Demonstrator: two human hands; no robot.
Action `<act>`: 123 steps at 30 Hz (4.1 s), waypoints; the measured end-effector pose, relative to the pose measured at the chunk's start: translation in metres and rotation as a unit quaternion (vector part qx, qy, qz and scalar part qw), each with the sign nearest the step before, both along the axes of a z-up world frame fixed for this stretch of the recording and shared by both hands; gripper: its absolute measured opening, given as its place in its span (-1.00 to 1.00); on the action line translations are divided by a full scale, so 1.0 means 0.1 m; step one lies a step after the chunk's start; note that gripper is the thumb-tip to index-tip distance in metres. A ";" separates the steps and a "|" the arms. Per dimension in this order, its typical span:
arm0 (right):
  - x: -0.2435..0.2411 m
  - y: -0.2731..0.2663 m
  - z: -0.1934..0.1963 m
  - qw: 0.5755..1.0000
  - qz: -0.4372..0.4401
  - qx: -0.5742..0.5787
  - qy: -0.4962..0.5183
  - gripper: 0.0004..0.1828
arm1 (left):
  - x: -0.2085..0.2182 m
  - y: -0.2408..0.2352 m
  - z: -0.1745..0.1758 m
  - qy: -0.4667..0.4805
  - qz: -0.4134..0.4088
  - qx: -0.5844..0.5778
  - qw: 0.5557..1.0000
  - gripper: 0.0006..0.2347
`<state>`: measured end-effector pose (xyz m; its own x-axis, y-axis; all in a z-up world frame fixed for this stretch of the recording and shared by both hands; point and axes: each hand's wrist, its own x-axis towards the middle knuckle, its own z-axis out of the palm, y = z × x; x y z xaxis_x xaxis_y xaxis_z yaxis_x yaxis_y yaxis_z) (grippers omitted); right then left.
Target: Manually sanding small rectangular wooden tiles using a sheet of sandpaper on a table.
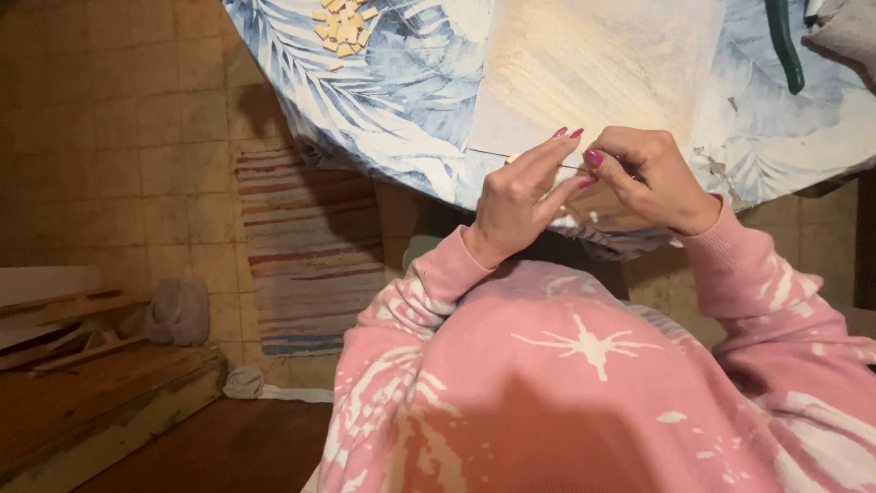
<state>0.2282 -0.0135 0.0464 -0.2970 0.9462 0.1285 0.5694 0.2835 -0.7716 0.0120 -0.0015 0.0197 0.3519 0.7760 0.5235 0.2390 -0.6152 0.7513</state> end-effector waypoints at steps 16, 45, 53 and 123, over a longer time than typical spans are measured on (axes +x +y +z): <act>0.11 0.49 -0.19 0.942 0.072 0.140 -0.296 -0.92 | -0.09 -0.05 -0.17 0.306 0.001 0.087 0.948 -0.26; -0.31 1.30 -0.40 0.927 0.104 0.122 -0.340 -0.84 | -0.09 -0.09 -0.16 0.367 0.017 0.127 0.921 -0.19; 0.28 0.25 -0.02 0.913 0.097 0.078 -0.387 -0.88 | -0.11 -0.07 -0.13 0.363 -0.005 0.123 0.923 -0.16; -0.20 0.32 -0.04 0.990 -0.067 0.065 0.102 -0.76 | -0.06 0.14 0.37 -0.004 -0.014 -0.092 0.996 -0.47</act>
<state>0.2087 0.0189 0.0428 -0.1256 0.9467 0.2967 0.4437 0.3211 -0.8367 0.0061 0.0128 0.0564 0.3709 0.8491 0.3761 0.2177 -0.4732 0.8536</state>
